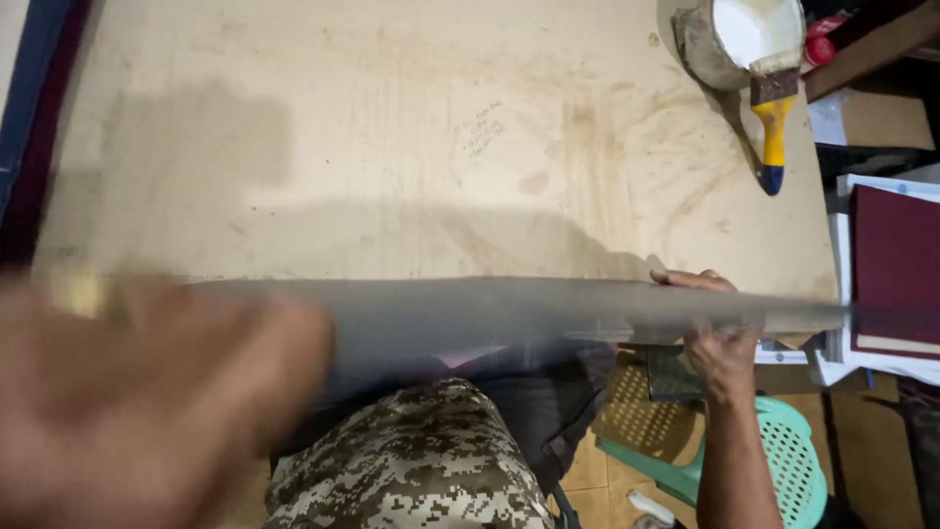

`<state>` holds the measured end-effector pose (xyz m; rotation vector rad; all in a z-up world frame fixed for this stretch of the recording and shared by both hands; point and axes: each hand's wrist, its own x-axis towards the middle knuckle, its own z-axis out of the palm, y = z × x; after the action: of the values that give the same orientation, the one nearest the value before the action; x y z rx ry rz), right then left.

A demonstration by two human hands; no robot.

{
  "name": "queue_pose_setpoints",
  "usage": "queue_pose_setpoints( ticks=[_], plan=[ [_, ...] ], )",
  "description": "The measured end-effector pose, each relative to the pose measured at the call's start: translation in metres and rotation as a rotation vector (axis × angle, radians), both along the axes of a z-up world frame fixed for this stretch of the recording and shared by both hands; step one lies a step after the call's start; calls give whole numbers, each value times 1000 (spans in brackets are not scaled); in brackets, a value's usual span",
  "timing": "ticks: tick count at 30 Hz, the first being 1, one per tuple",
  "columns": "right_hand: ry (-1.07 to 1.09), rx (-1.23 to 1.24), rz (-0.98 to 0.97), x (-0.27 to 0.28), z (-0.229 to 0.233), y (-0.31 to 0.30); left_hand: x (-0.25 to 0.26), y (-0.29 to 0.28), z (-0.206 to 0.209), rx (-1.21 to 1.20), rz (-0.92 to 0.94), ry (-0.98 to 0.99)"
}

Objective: The person uses a small tool to press down the spine of a book, smoothing the glued area. They then lift the book to inspect the binding and place it back on the table.

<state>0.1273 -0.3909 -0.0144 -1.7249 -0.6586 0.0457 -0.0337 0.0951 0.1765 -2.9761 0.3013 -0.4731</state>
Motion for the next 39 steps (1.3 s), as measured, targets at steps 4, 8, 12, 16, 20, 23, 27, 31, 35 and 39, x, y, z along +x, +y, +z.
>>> queue_pose_setpoints(
  ticks=[4, 8, 12, 16, 20, 23, 27, 31, 35, 39],
  plan=[
    [-4, -19, 127, 16, -29, -26, -3, 10, -2, 195, 71, -148],
    [-61, -303, -279, 16, -1, 10, 2, 20, -12, 510, 216, -370],
    [181, -324, -476, 37, 33, 65, 3, 31, -29, 824, 367, -589],
    [455, -343, -411, 51, 57, 109, 69, -60, -84, -485, -186, -92],
    [585, -118, -392, 58, 41, 117, 88, -127, -151, -449, -229, 316],
    [545, -163, -448, 60, 32, 104, 104, -143, -161, -485, -170, 252],
    [452, -70, -519, 44, 57, 81, 117, -150, -147, -527, -123, 268],
    [286, -212, -529, -2, 78, 75, 132, -153, -149, -532, -57, 337],
    [-414, -776, -228, -23, 49, 59, 140, -162, -147, -398, 11, 362],
    [-768, -970, -209, -22, 23, 60, 141, -165, -143, -377, 33, 401]
  ],
)
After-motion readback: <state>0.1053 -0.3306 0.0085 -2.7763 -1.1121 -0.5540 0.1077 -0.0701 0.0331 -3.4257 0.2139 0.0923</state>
